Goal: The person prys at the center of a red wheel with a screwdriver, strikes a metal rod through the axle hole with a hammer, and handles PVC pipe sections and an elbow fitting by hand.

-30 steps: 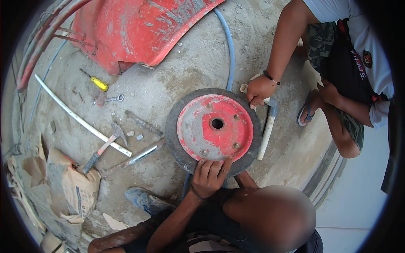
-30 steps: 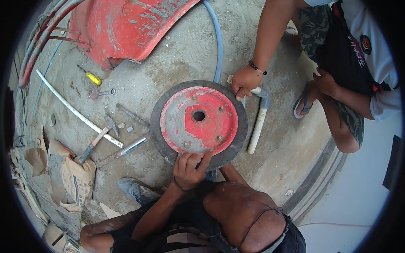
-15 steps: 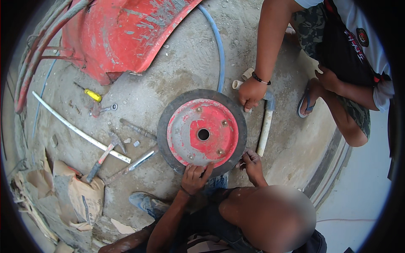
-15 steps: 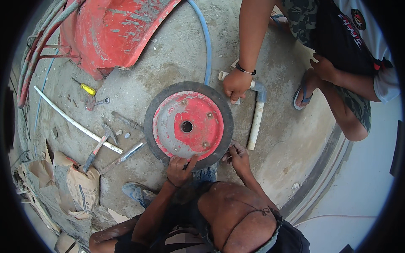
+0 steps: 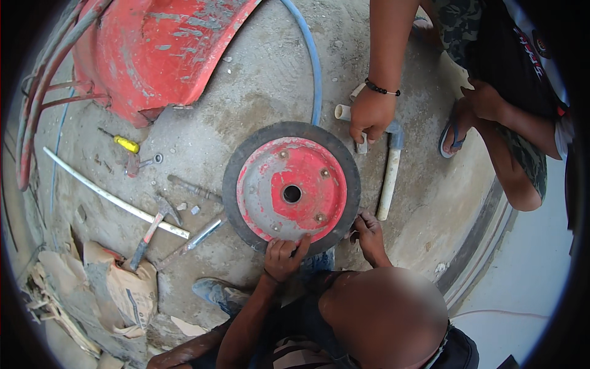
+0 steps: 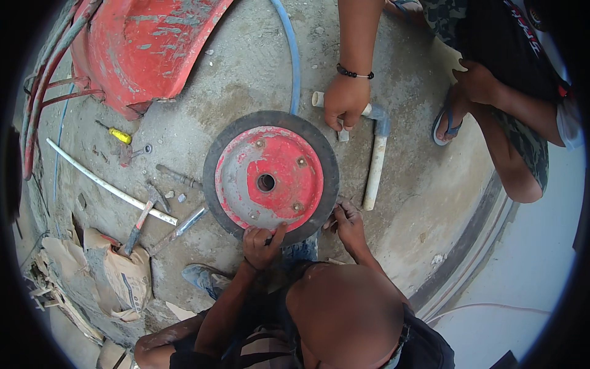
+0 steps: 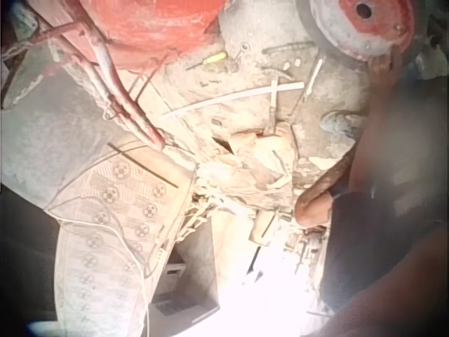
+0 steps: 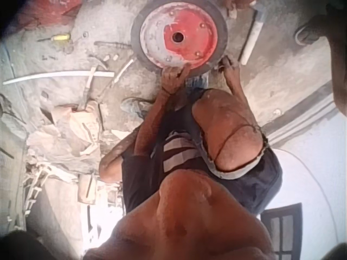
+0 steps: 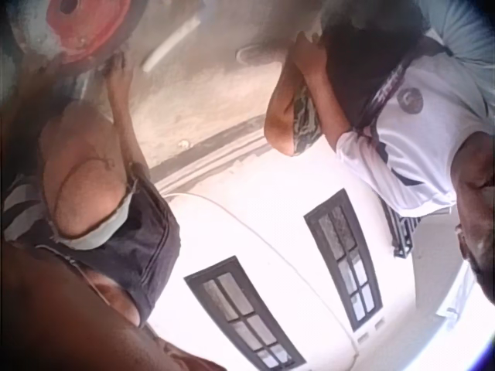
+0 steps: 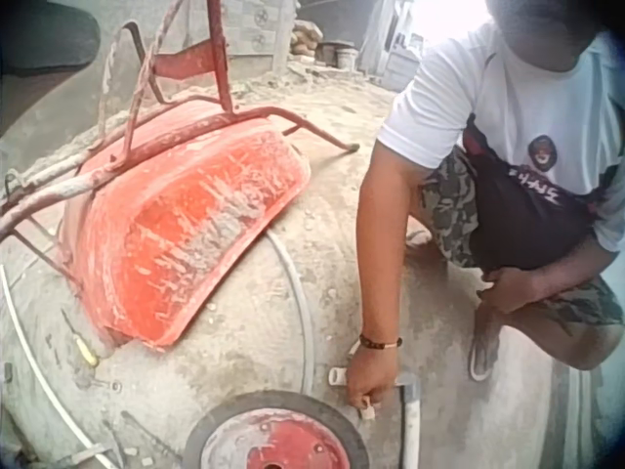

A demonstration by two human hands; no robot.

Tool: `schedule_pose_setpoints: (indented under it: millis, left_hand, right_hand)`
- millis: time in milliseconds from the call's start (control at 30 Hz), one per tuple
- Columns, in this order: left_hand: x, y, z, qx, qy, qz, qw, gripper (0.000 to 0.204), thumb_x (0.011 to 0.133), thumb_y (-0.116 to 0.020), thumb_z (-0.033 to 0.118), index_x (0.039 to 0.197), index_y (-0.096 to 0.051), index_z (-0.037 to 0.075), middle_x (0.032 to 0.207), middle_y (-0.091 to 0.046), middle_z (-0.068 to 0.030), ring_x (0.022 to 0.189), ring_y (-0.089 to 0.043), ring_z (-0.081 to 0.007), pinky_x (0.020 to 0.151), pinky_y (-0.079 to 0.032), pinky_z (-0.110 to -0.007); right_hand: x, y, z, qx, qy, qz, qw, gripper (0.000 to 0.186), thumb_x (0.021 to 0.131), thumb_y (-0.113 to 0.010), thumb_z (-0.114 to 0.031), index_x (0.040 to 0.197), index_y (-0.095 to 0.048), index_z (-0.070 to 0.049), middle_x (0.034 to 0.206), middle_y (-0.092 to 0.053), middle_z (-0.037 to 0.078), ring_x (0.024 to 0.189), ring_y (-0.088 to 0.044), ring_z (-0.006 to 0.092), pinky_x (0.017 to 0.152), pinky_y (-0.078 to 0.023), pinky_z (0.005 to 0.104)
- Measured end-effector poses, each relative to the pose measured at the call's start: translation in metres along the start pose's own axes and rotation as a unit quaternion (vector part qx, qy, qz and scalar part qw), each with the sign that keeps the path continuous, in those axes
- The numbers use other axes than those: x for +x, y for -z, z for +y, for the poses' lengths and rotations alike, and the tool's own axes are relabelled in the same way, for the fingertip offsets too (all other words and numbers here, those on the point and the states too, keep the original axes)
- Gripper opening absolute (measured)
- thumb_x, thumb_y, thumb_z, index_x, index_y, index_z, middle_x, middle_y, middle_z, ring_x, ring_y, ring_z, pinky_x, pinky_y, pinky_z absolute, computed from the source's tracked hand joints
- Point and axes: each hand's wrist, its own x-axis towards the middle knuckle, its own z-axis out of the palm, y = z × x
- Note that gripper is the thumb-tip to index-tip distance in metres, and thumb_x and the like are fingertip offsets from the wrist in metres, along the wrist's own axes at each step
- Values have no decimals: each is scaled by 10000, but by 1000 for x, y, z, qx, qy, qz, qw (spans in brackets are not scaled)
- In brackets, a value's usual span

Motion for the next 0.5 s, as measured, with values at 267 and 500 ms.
schedule_pose_setpoints:
  millis: [267,500]
  left_hand:
    - [2,2,1,4,7,2,1000,354,809,-621,126,1133,-670,259,948,-437,-11,928,-479,-181,821,-505,-359]
    - [2,2,-1,3,7,12,1000,355,801,-631,129,1130,-669,255,941,-429,-11,912,-482,-184,814,-505,-359]
  right_hand:
    - [2,1,3,1,5,3,1000,243,988,-433,-126,1143,-599,-39,811,-651,27,611,-601,108,477,-431,222]
    - [3,0,1,-14,3,-1,1000,272,1008,-444,-158,1201,-592,-37,750,-646,20,592,-601,90,499,-430,222]
